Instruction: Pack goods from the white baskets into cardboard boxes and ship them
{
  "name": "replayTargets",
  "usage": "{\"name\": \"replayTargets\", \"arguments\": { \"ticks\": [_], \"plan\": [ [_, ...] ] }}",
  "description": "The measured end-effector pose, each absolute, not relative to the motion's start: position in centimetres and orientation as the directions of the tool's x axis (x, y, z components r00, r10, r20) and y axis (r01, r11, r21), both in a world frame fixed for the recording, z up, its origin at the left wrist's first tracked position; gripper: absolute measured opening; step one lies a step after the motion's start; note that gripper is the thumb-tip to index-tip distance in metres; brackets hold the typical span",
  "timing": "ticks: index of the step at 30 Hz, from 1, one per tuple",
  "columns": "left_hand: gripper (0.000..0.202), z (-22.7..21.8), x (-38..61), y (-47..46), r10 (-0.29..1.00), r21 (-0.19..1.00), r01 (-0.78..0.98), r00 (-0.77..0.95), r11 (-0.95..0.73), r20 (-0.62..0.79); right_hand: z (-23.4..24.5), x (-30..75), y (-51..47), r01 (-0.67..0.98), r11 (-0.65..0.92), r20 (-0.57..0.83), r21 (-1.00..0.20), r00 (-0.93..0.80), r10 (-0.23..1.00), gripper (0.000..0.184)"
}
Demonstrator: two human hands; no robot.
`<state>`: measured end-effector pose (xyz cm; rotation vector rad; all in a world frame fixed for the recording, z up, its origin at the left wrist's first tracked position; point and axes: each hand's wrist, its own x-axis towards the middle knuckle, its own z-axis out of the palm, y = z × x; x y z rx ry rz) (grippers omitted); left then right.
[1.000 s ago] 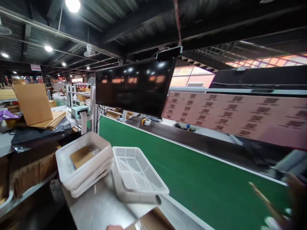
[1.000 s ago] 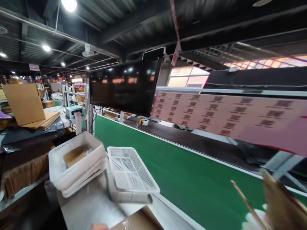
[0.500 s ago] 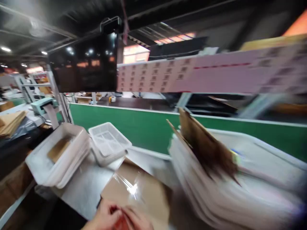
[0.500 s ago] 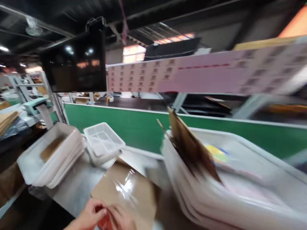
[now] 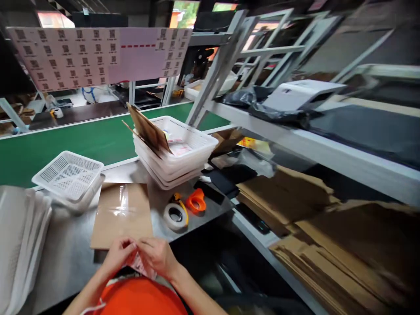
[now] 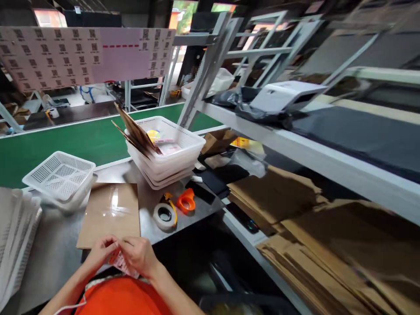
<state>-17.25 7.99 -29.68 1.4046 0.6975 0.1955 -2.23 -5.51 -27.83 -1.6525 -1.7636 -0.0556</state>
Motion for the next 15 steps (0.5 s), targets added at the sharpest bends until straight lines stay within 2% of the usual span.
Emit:
{"name": "replayTargets", "arguments": {
  "ticks": [3, 7, 15],
  "plan": [
    [0.057, -29.4, -16.4, 8.3, 0.479, 0.961, 0.247, 0.833, 0.126, -0.277, -27.6, -2.0, -6.2, 0.886, 0.167, 0.546, -0.432, 0.110, 0.831, 0.028],
    [0.049, -29.6, -15.5, 8.4, 0.436, 0.966, 0.241, 0.862, 0.097, -0.259, -27.6, -2.2, -6.9, 0.877, 0.105, 0.526, -0.469, 0.181, 0.831, 0.028],
    [0.048, -29.1, -15.5, 8.6, 0.411, 0.936, 0.284, 0.843, 0.210, -0.348, -28.4, -2.7, -7.2, 0.906, 0.074, 0.533, -0.416, 0.177, 0.827, 0.024]
  ]
}}
